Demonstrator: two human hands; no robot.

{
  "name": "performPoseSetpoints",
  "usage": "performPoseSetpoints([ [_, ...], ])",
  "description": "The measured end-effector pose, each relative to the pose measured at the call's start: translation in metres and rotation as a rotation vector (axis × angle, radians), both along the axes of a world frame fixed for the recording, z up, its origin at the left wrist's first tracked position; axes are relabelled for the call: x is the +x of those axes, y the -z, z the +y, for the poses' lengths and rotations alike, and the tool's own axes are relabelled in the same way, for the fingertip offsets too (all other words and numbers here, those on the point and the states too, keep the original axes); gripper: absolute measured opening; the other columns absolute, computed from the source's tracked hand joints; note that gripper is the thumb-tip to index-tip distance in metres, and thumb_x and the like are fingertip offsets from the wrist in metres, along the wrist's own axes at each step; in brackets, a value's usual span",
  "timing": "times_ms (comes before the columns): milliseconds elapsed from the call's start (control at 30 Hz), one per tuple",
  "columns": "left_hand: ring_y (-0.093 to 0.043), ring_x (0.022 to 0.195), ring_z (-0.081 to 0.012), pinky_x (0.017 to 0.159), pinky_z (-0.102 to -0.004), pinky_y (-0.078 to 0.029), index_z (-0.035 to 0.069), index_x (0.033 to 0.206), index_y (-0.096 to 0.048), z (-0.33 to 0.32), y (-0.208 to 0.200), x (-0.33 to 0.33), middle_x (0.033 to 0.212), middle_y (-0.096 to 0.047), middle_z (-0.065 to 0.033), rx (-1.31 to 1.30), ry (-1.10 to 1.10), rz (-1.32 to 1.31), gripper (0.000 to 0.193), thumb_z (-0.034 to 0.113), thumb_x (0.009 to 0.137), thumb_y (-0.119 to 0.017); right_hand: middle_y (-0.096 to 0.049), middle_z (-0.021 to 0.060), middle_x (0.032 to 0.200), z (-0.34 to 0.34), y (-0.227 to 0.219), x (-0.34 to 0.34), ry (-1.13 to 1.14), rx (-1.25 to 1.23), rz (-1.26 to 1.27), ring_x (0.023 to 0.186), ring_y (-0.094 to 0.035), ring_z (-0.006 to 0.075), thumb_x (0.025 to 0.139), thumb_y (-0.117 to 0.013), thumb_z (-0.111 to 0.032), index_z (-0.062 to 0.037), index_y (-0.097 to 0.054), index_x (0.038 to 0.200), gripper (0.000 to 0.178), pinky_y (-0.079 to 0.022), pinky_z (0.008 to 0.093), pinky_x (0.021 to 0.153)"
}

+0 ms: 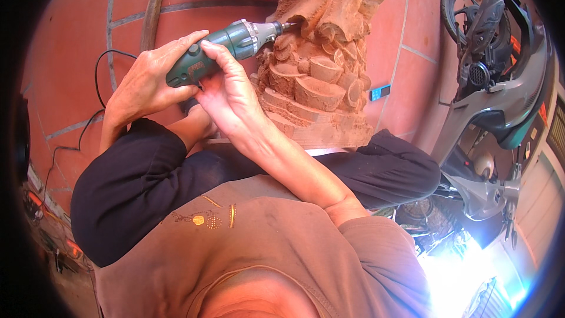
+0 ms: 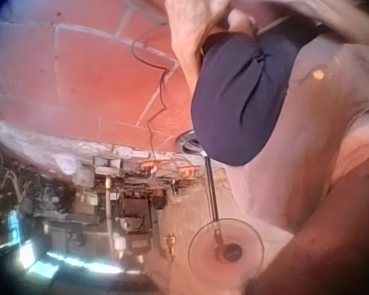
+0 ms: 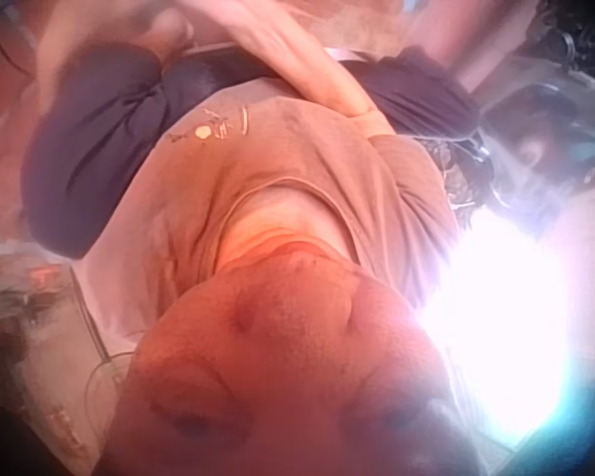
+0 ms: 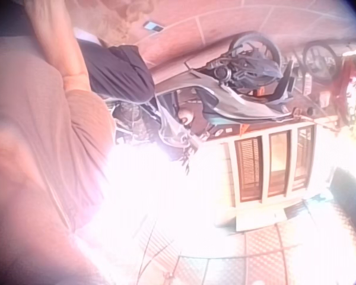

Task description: The person uses a green rotary tool to carve details into a wooden sculpture, focusing on layered sections. They hold the tool with both hands and adjust the angle to refine the surface, then set the tool down and reach for a chisel from a nearby tray.

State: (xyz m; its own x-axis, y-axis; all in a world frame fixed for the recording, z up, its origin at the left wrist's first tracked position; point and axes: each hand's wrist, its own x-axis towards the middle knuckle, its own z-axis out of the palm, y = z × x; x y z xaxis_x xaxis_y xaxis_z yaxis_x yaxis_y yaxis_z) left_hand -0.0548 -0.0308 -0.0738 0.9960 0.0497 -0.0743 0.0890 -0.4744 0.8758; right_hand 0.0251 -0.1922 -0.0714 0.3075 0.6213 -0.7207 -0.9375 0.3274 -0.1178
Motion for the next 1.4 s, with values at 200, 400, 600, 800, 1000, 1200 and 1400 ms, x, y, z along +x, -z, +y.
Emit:
performPoseSetpoints([
  [200,-0.065,0.108,-0.042,0.09,-0.0453,-0.055,0.009,0.146,-0.048,0.003,-0.01,0.002,0.126,-0.064,-0.0223,0.059,0.032,0.021,0.085,0.007,0.065,-0.074,-0.067,0.0064,0.121,-0.003,-0.003,0.0,-0.016,0.03,0.013,0.115,-0.062,0.0201,0.09,-0.074,-0.018,-0.0098,-0.058,0.122,0.037,-0.047,0.0393,0.102],
  [400,-0.065,0.104,-0.0422,0.088,-0.0461,-0.055,0.009,0.147,-0.047,0.003,-0.015,0.0,0.123,-0.065,-0.0223,0.113,0.041,0.019,0.085,0.008,0.066,-0.074,-0.066,0.0063,0.122,-0.002,-0.003,-0.002,0.01,0.039,0.049,0.115,-0.062,0.021,0.09,-0.073,-0.017,-0.0104,-0.059,0.122,0.035,-0.046,0.0409,0.105],
  [600,-0.066,0.098,-0.0425,0.084,-0.0469,-0.055,0.01,0.146,-0.047,0.004,-0.02,-0.001,0.118,-0.066,-0.0221,0.181,0.071,0.016,0.084,0.008,0.066,-0.074,-0.066,0.006,0.121,-0.003,-0.004,-0.006,0.037,0.057,0.086,0.117,-0.06,0.0213,0.09,-0.074,-0.017,-0.0107,-0.06,0.121,0.034,-0.042,0.0414,0.109],
  [800,-0.067,0.094,-0.0414,0.081,-0.0458,-0.056,0.01,0.146,-0.047,0.005,-0.027,-0.001,0.116,-0.066,-0.0211,0.189,0.045,0.009,0.085,0.008,0.066,-0.073,-0.067,0.006,0.12,0.0,-0.01,-0.004,0.007,0.077,0.069,0.116,-0.061,0.0208,0.09,-0.074,-0.017,-0.0108,-0.06,0.119,0.034,-0.043,0.0414,0.109],
  [1000,-0.067,0.094,-0.0419,0.081,-0.0462,-0.055,0.011,0.146,-0.047,0.007,-0.027,0.003,0.115,-0.066,-0.021,0.204,0.029,-0.003,0.085,0.009,0.066,-0.073,-0.068,0.0062,0.117,0.005,-0.01,0.003,-0.006,0.116,0.051,0.113,-0.063,0.0217,0.089,-0.075,-0.017,-0.01,-0.06,0.118,0.033,-0.044,0.0422,0.107],
  [1200,-0.066,0.097,-0.0431,0.083,-0.0462,-0.055,0.01,0.147,-0.046,0.002,-0.021,0.005,0.117,-0.066,-0.0225,0.209,0.042,0.009,0.084,0.009,0.067,-0.073,-0.068,0.0072,0.119,0.003,-0.007,0.004,0.034,0.086,0.054,0.114,-0.063,0.0221,0.088,-0.075,-0.016,-0.009,-0.061,0.118,0.034,-0.044,0.0429,0.108],
  [1400,-0.066,0.102,-0.0432,0.086,-0.0461,-0.055,0.008,0.145,-0.048,0.005,-0.029,-0.004,0.118,-0.066,-0.0237,0.176,0.068,0.048,0.086,0.007,0.065,-0.078,-0.07,0.0066,0.115,0.002,-0.009,-0.009,0.024,0.109,0.054,0.114,-0.063,0.0218,0.089,-0.074,-0.016,-0.0091,-0.064,0.115,0.029,-0.044,0.043,0.109],
])
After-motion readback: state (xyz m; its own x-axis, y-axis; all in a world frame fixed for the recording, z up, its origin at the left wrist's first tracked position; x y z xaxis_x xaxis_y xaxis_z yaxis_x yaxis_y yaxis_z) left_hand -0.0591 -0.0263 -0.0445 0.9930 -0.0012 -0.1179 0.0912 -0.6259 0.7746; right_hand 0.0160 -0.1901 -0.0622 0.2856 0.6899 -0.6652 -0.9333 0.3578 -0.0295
